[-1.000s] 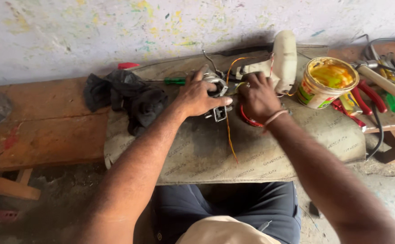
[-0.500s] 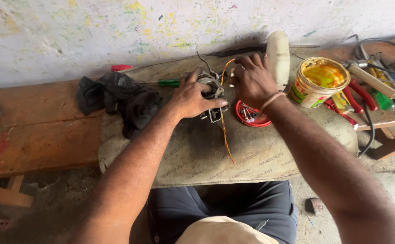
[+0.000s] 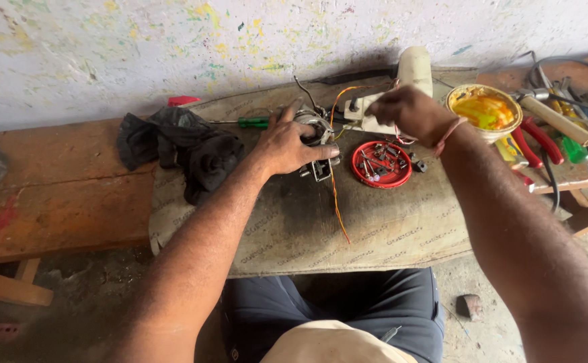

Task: The person cleans and assembles parts of an electric motor by hand and using a hammer. They wipe internal components with a cloth and fit the housing together.

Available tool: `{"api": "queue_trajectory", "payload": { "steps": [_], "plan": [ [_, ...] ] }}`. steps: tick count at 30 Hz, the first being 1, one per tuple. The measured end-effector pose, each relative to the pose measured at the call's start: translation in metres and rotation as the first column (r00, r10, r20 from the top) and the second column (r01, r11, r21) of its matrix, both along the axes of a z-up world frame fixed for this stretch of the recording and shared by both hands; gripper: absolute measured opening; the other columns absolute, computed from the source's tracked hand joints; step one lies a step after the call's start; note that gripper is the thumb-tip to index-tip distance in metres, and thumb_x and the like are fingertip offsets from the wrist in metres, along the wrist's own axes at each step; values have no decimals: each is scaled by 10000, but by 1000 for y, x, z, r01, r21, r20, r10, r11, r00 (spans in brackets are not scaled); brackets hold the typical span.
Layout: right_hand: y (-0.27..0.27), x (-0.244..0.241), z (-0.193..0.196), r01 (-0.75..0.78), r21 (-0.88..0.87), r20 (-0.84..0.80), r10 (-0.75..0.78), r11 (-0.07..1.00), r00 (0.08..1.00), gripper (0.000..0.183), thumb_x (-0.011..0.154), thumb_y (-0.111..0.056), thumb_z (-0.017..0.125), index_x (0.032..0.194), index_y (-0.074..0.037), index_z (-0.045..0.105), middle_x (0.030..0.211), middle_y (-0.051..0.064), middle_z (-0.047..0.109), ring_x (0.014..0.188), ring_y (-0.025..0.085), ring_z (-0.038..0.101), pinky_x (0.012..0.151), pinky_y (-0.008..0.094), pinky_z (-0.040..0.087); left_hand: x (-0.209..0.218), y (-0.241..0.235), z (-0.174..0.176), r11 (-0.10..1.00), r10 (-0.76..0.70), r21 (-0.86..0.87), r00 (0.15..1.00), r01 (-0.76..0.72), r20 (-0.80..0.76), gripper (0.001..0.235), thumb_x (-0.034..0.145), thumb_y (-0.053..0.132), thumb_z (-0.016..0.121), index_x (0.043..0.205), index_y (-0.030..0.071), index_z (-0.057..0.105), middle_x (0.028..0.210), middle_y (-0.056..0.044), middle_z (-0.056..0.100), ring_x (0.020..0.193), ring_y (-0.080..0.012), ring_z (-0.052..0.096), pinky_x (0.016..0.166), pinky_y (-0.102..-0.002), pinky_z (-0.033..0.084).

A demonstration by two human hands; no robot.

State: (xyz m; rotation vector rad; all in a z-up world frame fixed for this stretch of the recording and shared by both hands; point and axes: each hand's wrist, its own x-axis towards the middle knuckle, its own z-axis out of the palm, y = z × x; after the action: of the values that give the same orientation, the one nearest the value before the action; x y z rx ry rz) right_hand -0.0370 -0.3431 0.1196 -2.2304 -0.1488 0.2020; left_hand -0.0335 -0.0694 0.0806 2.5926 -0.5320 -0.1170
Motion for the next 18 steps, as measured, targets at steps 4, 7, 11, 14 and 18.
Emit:
{"api": "queue_trajectory", "payload": {
  "steps": [4,7,11,14,18],
  "plan": [
    [16,0,-6,54,277,54,-72,959,996,368,1005,-302,638,1186,-14,776,1057,136,772,977,248,653,887,368,539,-1,-2,2,1000,-2,21,1000,2,-9,806,660,781,731,1206,190,777,1701,-126,121,1554,-424,68,1206,-634,205],
    [13,11,-8,102,403,65,-139,910,988,350,987,-289,652,1150,4,751,1061,125,776,975,206,695,850,342,575,-1,0,1,1000,-2,21,1000,2,-2,796,671,782,733,1205,192,774,1703,-129,120,1552,-430,64,1207,-628,207],
    [-1,8,-12,224,511,-60,-225,830,972,313,950,-257,662,1094,16,716,1062,128,780,972,186,748,819,339,596,0,0,-1,1000,-4,18,1000,4,6,777,686,773,747,1193,185,776,1708,-130,126,1564,-418,72,1209,-624,213],
    [-4,5,-12,328,609,-180,-278,722,944,276,971,-204,682,1114,32,668,1045,167,754,876,249,693,702,387,511,0,0,0,1000,-25,-5,999,25,43,752,686,762,747,1171,190,798,1698,-136,145,1563,-417,93,1233,-598,223],
    [-19,-3,-11,221,500,-126,-182,837,975,257,923,-180,675,1071,14,757,1016,83,802,864,162,738,724,320,593,-2,-1,3,1000,18,1,1000,-18,-24,753,667,739,750,1196,204,783,1706,-109,133,1548,-431,78,1196,-634,210]
  ]
}}
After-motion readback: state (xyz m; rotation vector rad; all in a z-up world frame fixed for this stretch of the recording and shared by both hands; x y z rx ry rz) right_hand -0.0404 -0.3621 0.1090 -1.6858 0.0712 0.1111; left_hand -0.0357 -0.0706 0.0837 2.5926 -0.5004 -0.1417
